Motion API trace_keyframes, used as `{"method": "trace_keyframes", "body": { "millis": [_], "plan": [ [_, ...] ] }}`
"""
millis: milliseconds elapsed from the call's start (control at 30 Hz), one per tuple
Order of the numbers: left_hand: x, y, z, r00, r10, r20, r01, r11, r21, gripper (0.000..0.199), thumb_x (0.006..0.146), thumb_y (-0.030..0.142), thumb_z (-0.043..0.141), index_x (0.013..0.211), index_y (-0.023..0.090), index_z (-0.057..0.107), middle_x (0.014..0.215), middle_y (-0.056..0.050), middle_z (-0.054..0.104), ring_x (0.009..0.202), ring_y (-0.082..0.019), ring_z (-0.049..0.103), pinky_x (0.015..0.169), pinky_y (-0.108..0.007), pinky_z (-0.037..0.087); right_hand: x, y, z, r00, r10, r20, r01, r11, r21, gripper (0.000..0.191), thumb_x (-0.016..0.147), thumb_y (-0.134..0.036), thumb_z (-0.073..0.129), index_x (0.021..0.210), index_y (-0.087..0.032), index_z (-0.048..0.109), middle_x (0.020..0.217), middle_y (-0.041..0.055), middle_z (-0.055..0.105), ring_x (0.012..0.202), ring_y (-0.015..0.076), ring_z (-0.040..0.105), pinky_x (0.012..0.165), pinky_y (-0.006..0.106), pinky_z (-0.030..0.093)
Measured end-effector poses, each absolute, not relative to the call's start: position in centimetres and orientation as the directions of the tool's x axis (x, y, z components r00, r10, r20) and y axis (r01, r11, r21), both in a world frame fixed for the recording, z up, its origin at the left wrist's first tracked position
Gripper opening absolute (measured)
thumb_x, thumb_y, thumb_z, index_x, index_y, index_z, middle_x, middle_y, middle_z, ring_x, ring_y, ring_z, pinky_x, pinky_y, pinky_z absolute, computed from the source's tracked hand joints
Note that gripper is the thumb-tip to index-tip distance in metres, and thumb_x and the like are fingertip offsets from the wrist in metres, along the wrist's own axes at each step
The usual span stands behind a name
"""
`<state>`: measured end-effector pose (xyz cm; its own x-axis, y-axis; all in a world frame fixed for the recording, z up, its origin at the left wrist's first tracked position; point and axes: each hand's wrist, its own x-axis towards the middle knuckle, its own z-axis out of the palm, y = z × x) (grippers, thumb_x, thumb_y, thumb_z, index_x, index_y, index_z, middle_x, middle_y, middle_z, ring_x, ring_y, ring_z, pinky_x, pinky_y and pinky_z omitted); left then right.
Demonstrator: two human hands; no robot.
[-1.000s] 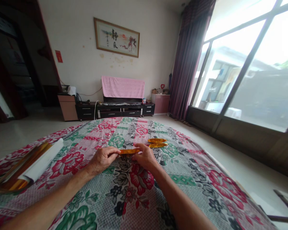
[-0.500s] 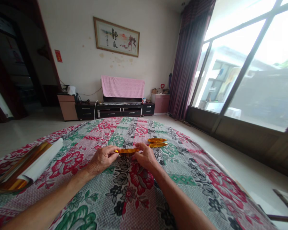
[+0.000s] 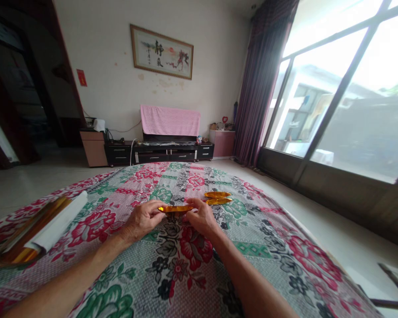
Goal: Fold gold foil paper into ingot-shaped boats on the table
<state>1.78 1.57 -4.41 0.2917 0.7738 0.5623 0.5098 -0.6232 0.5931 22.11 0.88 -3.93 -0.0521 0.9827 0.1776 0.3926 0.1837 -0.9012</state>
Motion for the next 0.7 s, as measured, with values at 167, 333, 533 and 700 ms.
{"method": "trace_keyframes", "body": {
  "millis": [167, 333, 533, 700],
  "plan": [
    [1.7, 1.6, -4.4, 0.284, 0.763, 0.58, 0.509, -0.633, 0.583, 0.024, 0.071, 0.014, 0.053, 0.091, 0.018, 0.065, 0.095, -0.004, 0.064, 0.083, -0.013, 0.062, 0.069, -0.021, 0.053, 22.0, 1.0, -4.0, -0.042, 0.985, 0.167, 0.366, 0.171, -0.915, 0.041, 0.062, -0.012, 0.045, 0.101, -0.02, 0.055, 0.103, 0.0034, 0.065, 0.06, 0.0117, 0.065, 0.043, 0.017, 0.044],
    [1.7, 1.5, -4.1, 0.288, 0.766, 0.574, 0.594, -0.613, 0.521, 0.019, 0.071, 0.013, 0.054, 0.084, 0.019, 0.066, 0.081, -0.001, 0.067, 0.074, -0.012, 0.062, 0.069, -0.021, 0.05, 22.1, 1.0, -4.2, -0.033, 0.989, 0.144, 0.433, 0.144, -0.89, 0.035, 0.065, -0.014, 0.047, 0.098, -0.018, 0.058, 0.069, 0.0013, 0.068, 0.056, 0.014, 0.062, 0.042, 0.018, 0.041],
    [1.7, 1.6, -4.2, 0.289, 0.735, 0.614, 0.574, -0.646, 0.504, 0.023, 0.075, 0.013, 0.051, 0.09, 0.021, 0.066, 0.084, 0.0, 0.068, 0.076, -0.011, 0.062, 0.072, -0.021, 0.048, 21.9, 0.7, -3.9, -0.073, 0.972, 0.221, 0.413, 0.232, -0.881, 0.029, 0.069, -0.018, 0.048, 0.096, -0.017, 0.058, 0.08, 0.0031, 0.069, 0.06, 0.0135, 0.064, 0.046, 0.018, 0.043],
    [1.6, 1.7, -4.3, 0.302, 0.689, 0.658, 0.519, -0.698, 0.493, 0.019, 0.076, 0.01, 0.049, 0.08, 0.018, 0.066, 0.082, -0.002, 0.068, 0.077, -0.012, 0.062, 0.073, -0.022, 0.049, 21.5, -0.4, -2.2, -0.123, 0.978, 0.167, 0.402, 0.203, -0.893, 0.024, 0.075, -0.027, 0.049, 0.091, -0.015, 0.061, 0.058, 0.0005, 0.064, 0.05, 0.0119, 0.058, 0.044, 0.018, 0.042]
  ]
}}
